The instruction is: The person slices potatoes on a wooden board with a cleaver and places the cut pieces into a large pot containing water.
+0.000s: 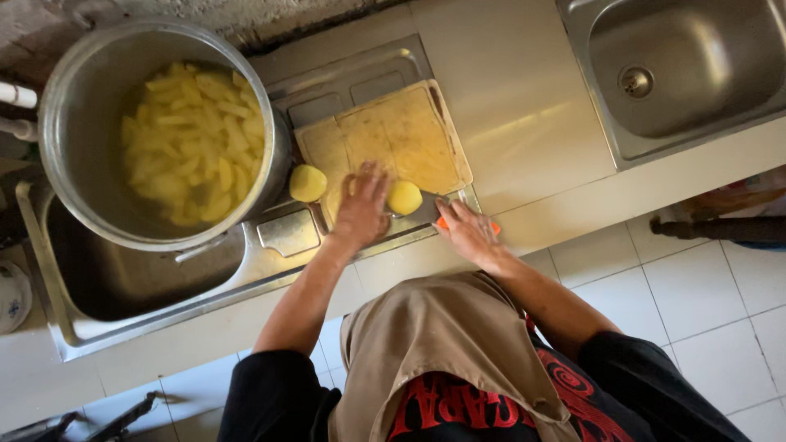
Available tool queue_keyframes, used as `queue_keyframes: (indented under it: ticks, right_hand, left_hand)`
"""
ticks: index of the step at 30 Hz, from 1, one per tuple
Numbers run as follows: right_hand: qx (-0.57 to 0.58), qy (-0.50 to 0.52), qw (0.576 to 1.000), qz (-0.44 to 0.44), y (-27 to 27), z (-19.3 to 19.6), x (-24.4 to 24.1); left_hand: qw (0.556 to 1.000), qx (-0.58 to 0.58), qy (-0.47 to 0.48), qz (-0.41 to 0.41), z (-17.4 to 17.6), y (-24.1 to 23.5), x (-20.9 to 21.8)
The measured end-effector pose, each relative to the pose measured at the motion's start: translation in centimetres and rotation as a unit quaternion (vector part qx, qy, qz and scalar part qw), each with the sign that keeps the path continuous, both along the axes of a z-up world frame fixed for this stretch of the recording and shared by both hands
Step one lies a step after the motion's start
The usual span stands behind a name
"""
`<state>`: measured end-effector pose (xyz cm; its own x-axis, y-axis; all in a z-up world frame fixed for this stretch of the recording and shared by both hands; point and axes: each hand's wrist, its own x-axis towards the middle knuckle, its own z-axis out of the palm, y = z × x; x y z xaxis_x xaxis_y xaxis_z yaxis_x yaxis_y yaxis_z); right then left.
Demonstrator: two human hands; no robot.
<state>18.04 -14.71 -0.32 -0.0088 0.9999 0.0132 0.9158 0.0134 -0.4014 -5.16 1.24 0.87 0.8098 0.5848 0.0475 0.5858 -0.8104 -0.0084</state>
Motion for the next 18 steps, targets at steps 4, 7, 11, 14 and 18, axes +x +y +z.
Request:
queue_keyframes:
  ticks: [4,7,11,14,18]
  right_hand:
    - [0.018,0.008,1.0,-0.001,0.1,0.5,0.3]
    - [-0.007,0.026,0.999,-0.018,-0.2,0.9,0.2]
    - [-0.008,0.037,0.999,-0.025,-0.2,0.8,0.1]
    - [0.008,0.037,0.999,-0.006,-0.2,0.5,0.1]
    - [-0.008,0.046,0.999,-0.012,-0.2,0.3,0.0]
  left_hand:
    - [0.988,-0.141,0.035,-0.058,1.4,-2.3,1.7]
    - [0.98,-0.175,-0.036,-0.086,0.9,-2.3,2.3]
    - [0.978,-0.177,-0.037,-0.104,-0.9,-1.6,2.7]
    - [0.977,-0.163,-0.068,-0.119,-1.7,-1.2,2.3]
    - [0.977,-0.125,-0.11,-0.137,-2.3,-1.0,2.2]
